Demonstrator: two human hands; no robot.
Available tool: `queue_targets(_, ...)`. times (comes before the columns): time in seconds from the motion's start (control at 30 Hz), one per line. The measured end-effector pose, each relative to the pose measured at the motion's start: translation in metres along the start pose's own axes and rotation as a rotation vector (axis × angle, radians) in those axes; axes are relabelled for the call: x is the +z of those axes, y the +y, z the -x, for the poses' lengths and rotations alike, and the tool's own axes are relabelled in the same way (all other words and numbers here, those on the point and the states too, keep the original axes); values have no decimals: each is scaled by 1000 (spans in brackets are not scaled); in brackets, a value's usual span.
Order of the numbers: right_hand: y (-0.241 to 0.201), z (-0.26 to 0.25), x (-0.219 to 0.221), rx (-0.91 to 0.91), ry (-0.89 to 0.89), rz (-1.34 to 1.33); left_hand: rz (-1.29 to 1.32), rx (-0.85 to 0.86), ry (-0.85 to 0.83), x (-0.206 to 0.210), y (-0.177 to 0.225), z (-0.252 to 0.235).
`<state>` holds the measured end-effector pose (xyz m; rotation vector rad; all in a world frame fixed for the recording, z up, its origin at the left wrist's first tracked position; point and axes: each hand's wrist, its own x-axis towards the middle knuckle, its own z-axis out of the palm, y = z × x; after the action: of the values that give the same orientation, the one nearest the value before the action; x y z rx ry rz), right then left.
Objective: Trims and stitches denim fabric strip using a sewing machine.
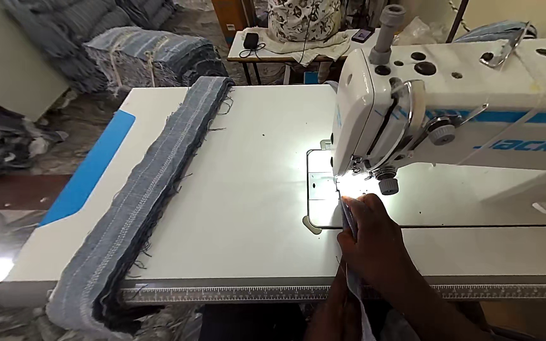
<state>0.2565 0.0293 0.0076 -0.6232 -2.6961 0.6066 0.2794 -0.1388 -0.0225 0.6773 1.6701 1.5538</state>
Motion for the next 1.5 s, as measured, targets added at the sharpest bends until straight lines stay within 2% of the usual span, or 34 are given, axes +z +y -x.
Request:
queue_targets(0.1, 2, 2, 2, -1, 3, -1, 3, 59, -30, -1, -4, -1)
queue_targets(0.3, 1, 2, 1, -1, 6, 4, -4, -20, 24, 1, 2, 1)
queue_targets(0.43, 1, 3, 2, -4, 10, 6, -12, 39, -5, 0, -4, 1)
queue_targets(0.57, 0, 3, 1, -6, 6, 14, 2, -7, 20, 1, -1, 2)
queue_targets(0.73, 1, 3, 0, -12, 10, 12, 54, 72, -7, 1, -5, 0)
queue_targets(0.93, -1, 3, 0, 11, -1, 14, 185, -27, -25, 0, -3, 2)
queue_targets(1.03, 0, 3, -1, 10, 5, 8, 58, 16, -22, 2, -2, 1)
queue_targets(1.2, 0, 3, 1, 0, 17, 14, 145, 89, -31, 0, -9, 1)
queue_targets(1.37, 2, 3, 2, -17, 26, 20, 56, 14, -7, 1, -2, 1)
queue_targets(1.5, 1, 5, 2, -17, 19, 33, 108, -21, 0, 2, -2, 2)
